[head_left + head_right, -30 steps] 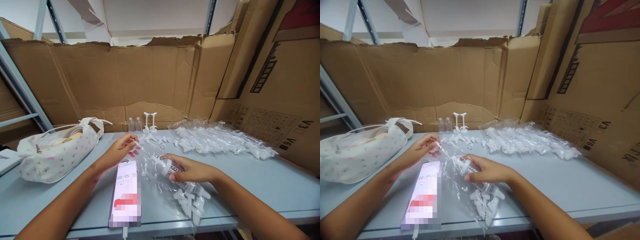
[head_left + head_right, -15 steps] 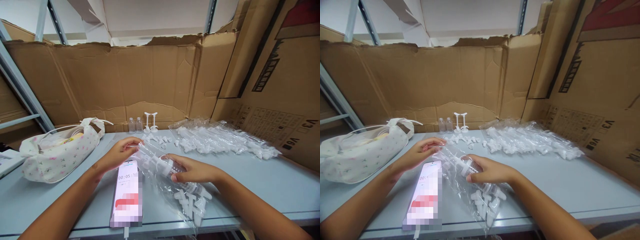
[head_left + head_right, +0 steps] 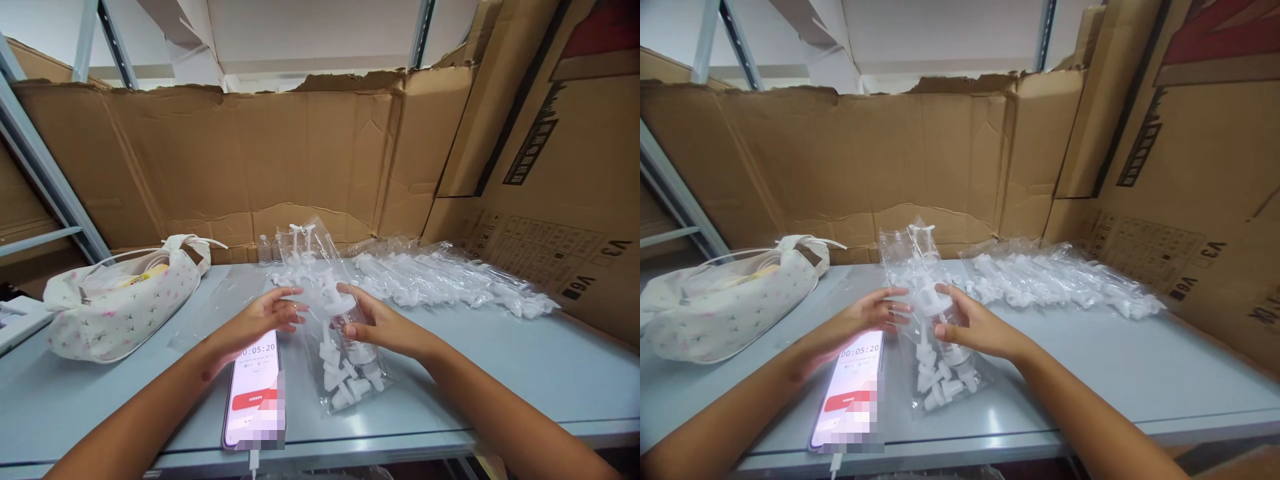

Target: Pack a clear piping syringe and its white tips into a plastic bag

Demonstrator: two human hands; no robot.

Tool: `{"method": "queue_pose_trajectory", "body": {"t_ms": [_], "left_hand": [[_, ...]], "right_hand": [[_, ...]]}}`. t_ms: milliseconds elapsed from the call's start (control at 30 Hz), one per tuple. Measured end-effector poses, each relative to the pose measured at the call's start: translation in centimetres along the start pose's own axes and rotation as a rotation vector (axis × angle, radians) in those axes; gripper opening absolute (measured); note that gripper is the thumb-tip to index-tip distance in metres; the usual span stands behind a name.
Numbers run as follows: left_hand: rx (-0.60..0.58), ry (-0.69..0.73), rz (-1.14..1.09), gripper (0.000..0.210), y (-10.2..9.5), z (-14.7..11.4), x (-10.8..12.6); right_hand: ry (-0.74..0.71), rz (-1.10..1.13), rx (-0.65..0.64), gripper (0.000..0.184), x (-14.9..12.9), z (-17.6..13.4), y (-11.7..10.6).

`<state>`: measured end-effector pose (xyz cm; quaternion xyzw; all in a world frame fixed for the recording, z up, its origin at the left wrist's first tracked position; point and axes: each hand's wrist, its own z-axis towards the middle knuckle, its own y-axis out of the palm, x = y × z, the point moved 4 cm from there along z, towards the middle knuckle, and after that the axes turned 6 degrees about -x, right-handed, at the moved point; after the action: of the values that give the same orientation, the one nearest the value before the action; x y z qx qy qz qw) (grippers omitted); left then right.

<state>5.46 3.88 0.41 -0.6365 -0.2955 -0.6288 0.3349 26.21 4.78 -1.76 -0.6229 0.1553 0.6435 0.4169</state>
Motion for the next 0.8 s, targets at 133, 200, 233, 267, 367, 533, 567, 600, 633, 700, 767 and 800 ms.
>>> {"method": "queue_pose_trajectory", "body": {"t_ms": [133, 200, 233, 267, 367, 533, 567, 600, 633, 700, 767, 800], "left_hand": [[-0.164, -0.077, -0.044, 0.052, 1.9, 0.0, -0.8], [-0.188, -0.094, -0.054, 0.053, 1.9, 0.0, -1.0], [-0.189, -0.101, -0.054, 0.053, 1.8, -0.1, -1.0], [-0.187, -0.107, -0.057, 0.052, 1.6, -0.1, -1.1], [-0.191, -0.131, -0.072, 0.050, 1.3, -0.1, -1.3], [-0.259, -0.193, -0.113, 0.051, 2.0, -0.3, -1.8], [-0.281, -0.214, -0.117, 0.052, 2.2, -0.4, -1.9], [-0.304, -0.237, -0.118, 0.053, 2.3, -0.5, -1.9], [-0.327, -0.258, -0.116, 0.055, 2.4, -0.7, -2.0], [-0.364, -0.292, -0.105, 0.059, 2.5, -0.9, -2.0], [-0.390, -0.305, -0.088, 0.063, 2.6, -1.1, -1.9], [-0.397, -0.300, -0.078, 0.064, 2.6, -1.1, -1.7]], "right_hand": [[0.045, 0.070, -0.046, 0.080, -0.1, 0.2, 0.6], [0.034, 0.119, -0.091, 0.078, -0.4, 0.3, 1.0], [0.029, 0.138, -0.113, 0.075, -0.5, 0.3, 1.1], [0.029, 0.149, -0.126, 0.072, -0.6, 0.3, 1.2], [0.070, 0.123, -0.094, 0.065, -0.5, 0.4, 1.1], [0.078, 0.174, 0.044, 0.058, -0.8, 0.3, 0.3], [0.081, 0.208, 0.057, 0.056, -0.9, 0.2, 0.3], [0.090, 0.243, 0.067, 0.054, -1.0, 0.2, 0.3], [0.105, 0.275, 0.074, 0.053, -1.0, 0.1, 0.3], [0.136, 0.314, 0.084, 0.051, -0.9, 0.1, 0.4], [0.159, 0.322, 0.095, 0.051, -0.8, 0.2, 0.4], [0.169, 0.316, 0.099, 0.051, -0.7, 0.2, 0.4]]}}
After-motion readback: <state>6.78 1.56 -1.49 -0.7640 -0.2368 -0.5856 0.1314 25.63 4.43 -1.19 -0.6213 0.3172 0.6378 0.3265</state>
